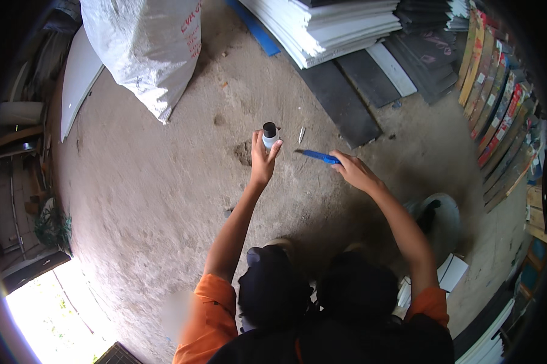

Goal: The person picks up small debris and a bottle from the floor, placing them into a white sack. They then walk to a rack of printing screens, pick up a screen frame, and place it onto a stack of other frames. The person repeats this process, picking up another screen frame and stacking it with the others.

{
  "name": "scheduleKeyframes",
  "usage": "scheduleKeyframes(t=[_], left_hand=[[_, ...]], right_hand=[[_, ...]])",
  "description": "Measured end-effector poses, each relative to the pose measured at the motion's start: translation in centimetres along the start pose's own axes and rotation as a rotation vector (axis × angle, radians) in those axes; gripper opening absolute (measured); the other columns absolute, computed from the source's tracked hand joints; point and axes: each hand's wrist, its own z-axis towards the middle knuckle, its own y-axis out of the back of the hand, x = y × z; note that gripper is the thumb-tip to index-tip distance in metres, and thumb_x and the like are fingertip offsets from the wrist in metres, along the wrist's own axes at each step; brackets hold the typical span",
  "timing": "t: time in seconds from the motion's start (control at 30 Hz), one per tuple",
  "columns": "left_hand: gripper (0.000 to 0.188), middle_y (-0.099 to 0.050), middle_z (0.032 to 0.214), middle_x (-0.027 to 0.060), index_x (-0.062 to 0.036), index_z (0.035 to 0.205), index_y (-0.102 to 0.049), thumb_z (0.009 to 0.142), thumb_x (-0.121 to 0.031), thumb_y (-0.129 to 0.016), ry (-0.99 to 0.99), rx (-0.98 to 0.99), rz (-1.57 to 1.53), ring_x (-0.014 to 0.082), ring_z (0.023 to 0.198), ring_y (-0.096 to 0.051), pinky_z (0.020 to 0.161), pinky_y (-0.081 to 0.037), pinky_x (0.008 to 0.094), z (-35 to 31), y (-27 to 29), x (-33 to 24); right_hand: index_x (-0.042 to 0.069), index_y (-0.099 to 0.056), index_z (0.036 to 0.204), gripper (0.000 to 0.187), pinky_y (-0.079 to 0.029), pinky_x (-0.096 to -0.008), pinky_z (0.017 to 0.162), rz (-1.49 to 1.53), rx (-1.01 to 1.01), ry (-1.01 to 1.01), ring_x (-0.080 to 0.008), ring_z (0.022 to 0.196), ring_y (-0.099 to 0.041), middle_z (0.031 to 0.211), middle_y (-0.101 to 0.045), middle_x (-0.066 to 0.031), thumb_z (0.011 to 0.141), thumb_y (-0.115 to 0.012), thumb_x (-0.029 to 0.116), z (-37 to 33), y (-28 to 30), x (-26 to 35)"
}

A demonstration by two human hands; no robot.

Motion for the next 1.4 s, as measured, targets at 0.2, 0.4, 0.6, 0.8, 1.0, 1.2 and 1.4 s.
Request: scheduleKeyframes(t=[0.2,0.4,0.6,0.8,1.0,1.2,1.4], left_hand=[[0.032,-0.038,0.086,0.0100,0.0028,0.095,-0.043,0.081,-0.024,-0.054,0.025,-0.057,-0.166,0.0198,0.078,-0.042,0.071,-0.036,0.0292,2.5,1.8,-13.2],[0.029,-0.038,0.084,0.0096,0.0028,0.093,-0.044,0.081,-0.022,-0.054,0.013,-0.047,-0.281,0.0183,0.075,-0.041,0.069,-0.036,0.0266,2.9,3.8,-30.3],[0.031,-0.038,0.083,0.0112,0.0032,0.092,-0.044,0.081,-0.024,-0.053,-0.033,-0.009,-0.155,0.0203,0.073,-0.041,0.068,-0.036,0.0288,2.5,8.2,-46.2],[0.034,-0.041,0.086,0.0138,0.0033,0.093,-0.045,0.081,-0.027,-0.054,-0.064,0.010,-0.124,0.0241,0.077,-0.044,0.070,-0.037,0.0304,3.0,12.0,-59.5],[0.035,-0.045,0.087,0.0087,0.0017,0.096,-0.047,0.084,-0.031,-0.051,-0.043,0.034,-0.348,0.0153,0.080,-0.045,0.073,-0.038,0.0287,4.6,13.4,-68.4],[0.032,-0.048,0.087,0.0060,0.0003,0.097,-0.046,0.085,-0.029,-0.050,-0.077,-0.024,-0.410,0.0121,0.080,-0.046,0.073,-0.038,0.0261,6.3,13.6,-70.9],[0.032,-0.050,0.085,0.0050,0.0011,0.099,-0.045,0.085,-0.027,-0.050,-0.094,-0.002,-0.460,0.0110,0.080,-0.046,0.072,-0.038,0.0257,9.7,12.5,-72.0]], right_hand=[[0.001,-0.055,0.067,0.038,-0.035,-0.0284,0.044,0.155,-0.130,-0.498,-0.0120,0.044,-0.043,0.049,-0.045,-0.0052,0.076,-0.058,0.037,5.3,11.4,9.6],[0.002,-0.055,0.060,0.042,-0.035,-0.0244,0.040,0.291,-0.339,-0.500,-0.0091,0.041,-0.046,0.045,-0.047,-0.0013,0.078,-0.055,0.040,7.6,24.2,22.2],[0.004,-0.053,0.059,0.040,-0.034,-0.0222,0.037,0.398,-0.392,-0.462,-0.0070,0.039,-0.046,0.045,-0.046,0.0002,0.081,-0.052,0.038,7.9,35.4,34.9],[0.005,-0.051,0.060,0.038,-0.033,-0.0229,0.039,0.408,-0.387,-0.376,-0.0084,0.039,-0.044,0.047,-0.045,-0.0004,0.084,-0.048,0.035,7.3,44.7,44.2],[0.004,-0.051,0.069,0.035,-0.036,-0.0237,0.040,0.475,-0.436,-0.221,-0.0105,0.042,-0.049,0.051,-0.049,-0.0022,0.086,-0.043,0.033,7.3,52.4,49.9],[0.004,-0.053,0.081,0.026,-0.036,-0.0208,0.046,0.619,-0.428,-0.196,-0.0069,0.048,-0.045,0.055,-0.047,0.0002,0.087,-0.044,0.028,8.8,53.3,49.7],[0.003,-0.051,0.098,0.020,-0.039,-0.0220,0.051,0.815,-0.415,-0.184,-0.0080,0.056,-0.048,0.070,-0.050,-0.0017,0.087,-0.043,0.019,11.7,54.0,49.0]])
